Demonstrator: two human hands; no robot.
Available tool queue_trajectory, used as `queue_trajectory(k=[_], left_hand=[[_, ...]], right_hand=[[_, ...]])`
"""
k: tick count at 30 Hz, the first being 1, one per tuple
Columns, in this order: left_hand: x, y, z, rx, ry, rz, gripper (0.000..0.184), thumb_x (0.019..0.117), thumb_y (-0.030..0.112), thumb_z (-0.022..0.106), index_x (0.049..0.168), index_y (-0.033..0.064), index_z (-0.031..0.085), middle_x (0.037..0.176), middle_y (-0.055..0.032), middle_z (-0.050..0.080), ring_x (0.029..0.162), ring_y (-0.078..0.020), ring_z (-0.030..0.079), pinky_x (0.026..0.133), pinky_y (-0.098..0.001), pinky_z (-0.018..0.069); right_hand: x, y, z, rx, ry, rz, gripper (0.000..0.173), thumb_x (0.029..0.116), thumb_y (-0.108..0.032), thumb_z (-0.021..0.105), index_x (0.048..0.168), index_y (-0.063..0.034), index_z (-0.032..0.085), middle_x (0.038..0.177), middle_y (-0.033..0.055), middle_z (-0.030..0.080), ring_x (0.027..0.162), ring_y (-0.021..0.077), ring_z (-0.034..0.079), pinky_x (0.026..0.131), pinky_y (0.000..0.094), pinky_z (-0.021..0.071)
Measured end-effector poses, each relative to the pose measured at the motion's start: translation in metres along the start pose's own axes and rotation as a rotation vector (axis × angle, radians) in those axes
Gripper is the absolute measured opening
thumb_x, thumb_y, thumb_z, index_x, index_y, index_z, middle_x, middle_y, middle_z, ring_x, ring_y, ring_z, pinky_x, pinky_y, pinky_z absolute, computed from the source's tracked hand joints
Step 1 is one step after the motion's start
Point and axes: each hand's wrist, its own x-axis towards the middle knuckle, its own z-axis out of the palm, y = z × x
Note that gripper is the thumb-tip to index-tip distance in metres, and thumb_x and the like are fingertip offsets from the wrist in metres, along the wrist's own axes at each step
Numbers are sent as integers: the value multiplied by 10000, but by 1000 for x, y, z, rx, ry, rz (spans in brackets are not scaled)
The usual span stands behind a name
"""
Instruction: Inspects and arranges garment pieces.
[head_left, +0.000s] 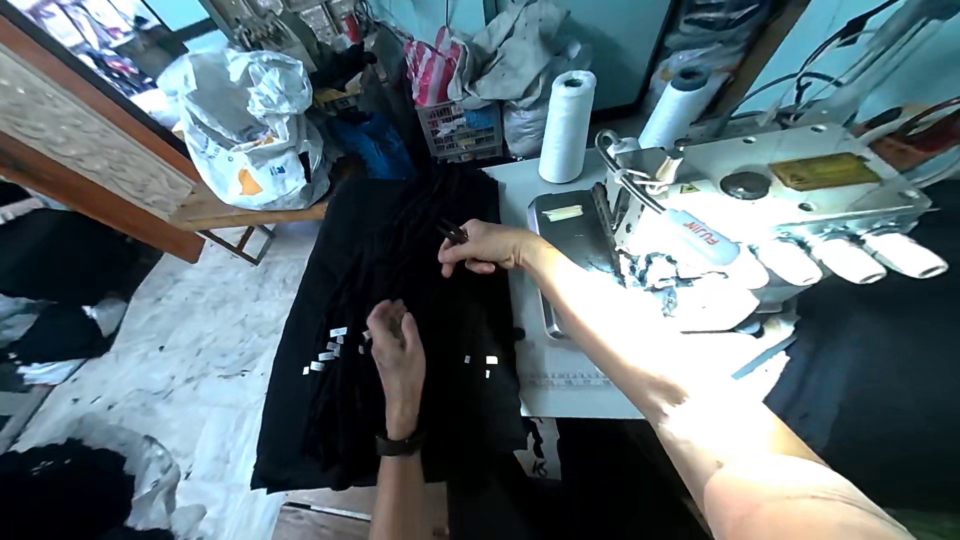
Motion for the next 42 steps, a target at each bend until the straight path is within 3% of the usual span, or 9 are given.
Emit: queue_trajectory(k=[5,14,18,22,24,26,30,34,42], left_hand=[[8,-10,-3,-60,-10,-22,331,1045,80,502,1319,-102,534,1278,-265,632,1173,-254,647,999,-363,519],[-1,-16,0,-85,-43,38,334,1022,95,528,1289,-104,562,1247,-254,647,1113,-218,658,956,-334,525],[-1,-11,-1,-160,-65,-17,412,1004,203,577,1295,-88,557,1240,-221,643,1114,-167,644,968,-297,518],[-5,-8,4,-28,-164,32,710,824,424,753,1287,-76,554,1224,-250,646,1172,-300,623,1009,-457,501],[-9,-9,11,73,-167,135,535,865,304,761,1196,-96,631,1128,-255,684,1064,-330,675,947,-485,535],[-9,-8,13,81,-101,134,246,951,126,673,1069,-85,712,981,-206,725,860,-229,712,803,-388,582],[-2,-8,7,-65,-24,-16,208,1026,119,565,988,-24,711,774,-5,639,639,47,534,611,-138,440],[1,-9,5,-123,7,-43,199,1030,110,569,971,-29,697,739,21,615,628,68,522,604,-116,432],[2,-8,5,-106,13,-80,205,1043,116,552,1001,-35,684,740,15,595,634,51,514,608,-131,423]], right_hand=[[4,6,6,-451,-145,256,254,1036,-269,617,1093,-22,624,766,36,610,458,18,366,442,197,321],[3,3,10,-530,-193,311,264,1034,-269,623,1102,-14,625,701,30,517,483,64,380,475,230,343],[-4,3,9,-301,-311,177,182,1030,-178,608,978,-10,653,544,-32,424,383,8,312,385,164,268],[-5,5,3,28,-331,-91,144,978,-86,564,1047,-24,674,510,-90,429,361,-28,345,364,135,324],[-3,6,2,56,-335,-108,152,985,-80,562,1073,-23,673,539,-79,486,360,-31,357,363,131,335],[-4,2,0,51,-265,-72,151,1017,-87,571,1110,-15,665,635,-48,579,371,-35,364,369,124,344],[-2,-2,-4,-103,19,71,136,1038,-149,592,1070,-21,627,746,-4,640,399,-16,353,393,149,326],[1,1,-4,-235,65,167,157,1036,-175,603,1033,-20,624,745,21,629,415,2,362,407,168,321],[-1,2,11,-488,-265,348,242,1043,-263,600,1042,-23,630,696,7,549,447,23,352,444,194,310]])
